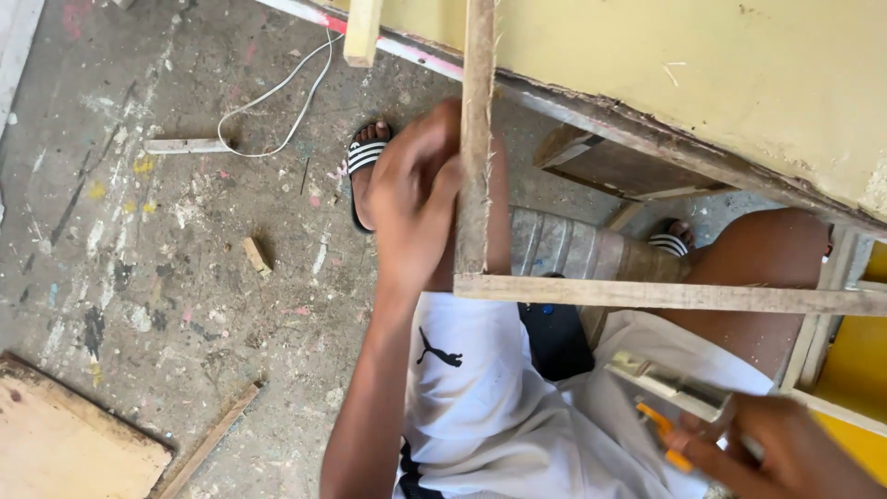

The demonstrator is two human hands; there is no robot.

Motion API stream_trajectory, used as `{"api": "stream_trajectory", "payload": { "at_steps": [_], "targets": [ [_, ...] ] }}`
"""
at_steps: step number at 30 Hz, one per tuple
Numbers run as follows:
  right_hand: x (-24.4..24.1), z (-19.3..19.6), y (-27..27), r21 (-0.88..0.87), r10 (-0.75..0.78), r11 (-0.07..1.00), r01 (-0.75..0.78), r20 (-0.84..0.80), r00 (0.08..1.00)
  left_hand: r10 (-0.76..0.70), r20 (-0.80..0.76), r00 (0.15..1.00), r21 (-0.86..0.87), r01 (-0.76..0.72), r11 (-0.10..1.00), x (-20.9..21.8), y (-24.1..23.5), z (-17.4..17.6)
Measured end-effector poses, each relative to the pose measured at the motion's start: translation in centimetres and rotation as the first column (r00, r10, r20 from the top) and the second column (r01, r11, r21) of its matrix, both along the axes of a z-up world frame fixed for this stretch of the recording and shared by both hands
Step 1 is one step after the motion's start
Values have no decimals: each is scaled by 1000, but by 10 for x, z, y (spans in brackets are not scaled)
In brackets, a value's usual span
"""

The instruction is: Assembling a wooden frame by aligning thin wood strips and joining them using a manual staple gun on a workbench.

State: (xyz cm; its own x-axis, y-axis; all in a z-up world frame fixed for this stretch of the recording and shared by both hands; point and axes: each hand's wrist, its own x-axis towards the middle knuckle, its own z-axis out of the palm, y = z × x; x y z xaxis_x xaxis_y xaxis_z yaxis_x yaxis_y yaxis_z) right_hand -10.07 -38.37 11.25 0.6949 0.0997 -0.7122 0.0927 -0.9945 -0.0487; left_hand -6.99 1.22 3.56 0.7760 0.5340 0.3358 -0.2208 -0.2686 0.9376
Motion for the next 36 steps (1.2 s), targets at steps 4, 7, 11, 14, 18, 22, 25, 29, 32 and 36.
{"api": "stream_trajectory", "payload": {
  "at_steps": [4,7,11,14,18,22,25,29,32,36],
  "targets": [
    [-23,-17,45,-208,-217,959,192,-102,971,160,-357,920,-3,-173,985,-93,-35,45],
    [-35,-50,63,-187,-231,971,149,-572,787,-92,-400,912,-148,35,988,-119,-89,-22],
    [-88,2,191,485,-391,850,204,322,862,-625,-780,18,-623,-106,775,-267,-186,-227],
    [-88,34,190,695,-508,718,-38,560,654,-242,-963,116,-237,50,970,-175,-156,-45],
    [-23,-8,135,479,-58,781,-400,694,718,-306,-892,332,-399,-264,878,-148,-128,-70],
    [21,-8,154,309,296,687,-658,709,641,-279,-824,493,-520,-462,718,-190,-28,36],
    [42,-38,152,30,516,645,-763,720,465,-413,-523,746,-755,-180,631,-181,-1,35],
    [45,-48,143,30,526,670,-742,687,502,-551,-461,696,-634,176,753,-172,17,30],
    [46,-32,141,91,488,643,-761,717,498,-561,-416,716,-488,345,802,-156,28,47],
    [44,-17,122,50,446,666,-745,773,451,-443,-629,639,-50,535,843,-145,38,54]
  ]
}}
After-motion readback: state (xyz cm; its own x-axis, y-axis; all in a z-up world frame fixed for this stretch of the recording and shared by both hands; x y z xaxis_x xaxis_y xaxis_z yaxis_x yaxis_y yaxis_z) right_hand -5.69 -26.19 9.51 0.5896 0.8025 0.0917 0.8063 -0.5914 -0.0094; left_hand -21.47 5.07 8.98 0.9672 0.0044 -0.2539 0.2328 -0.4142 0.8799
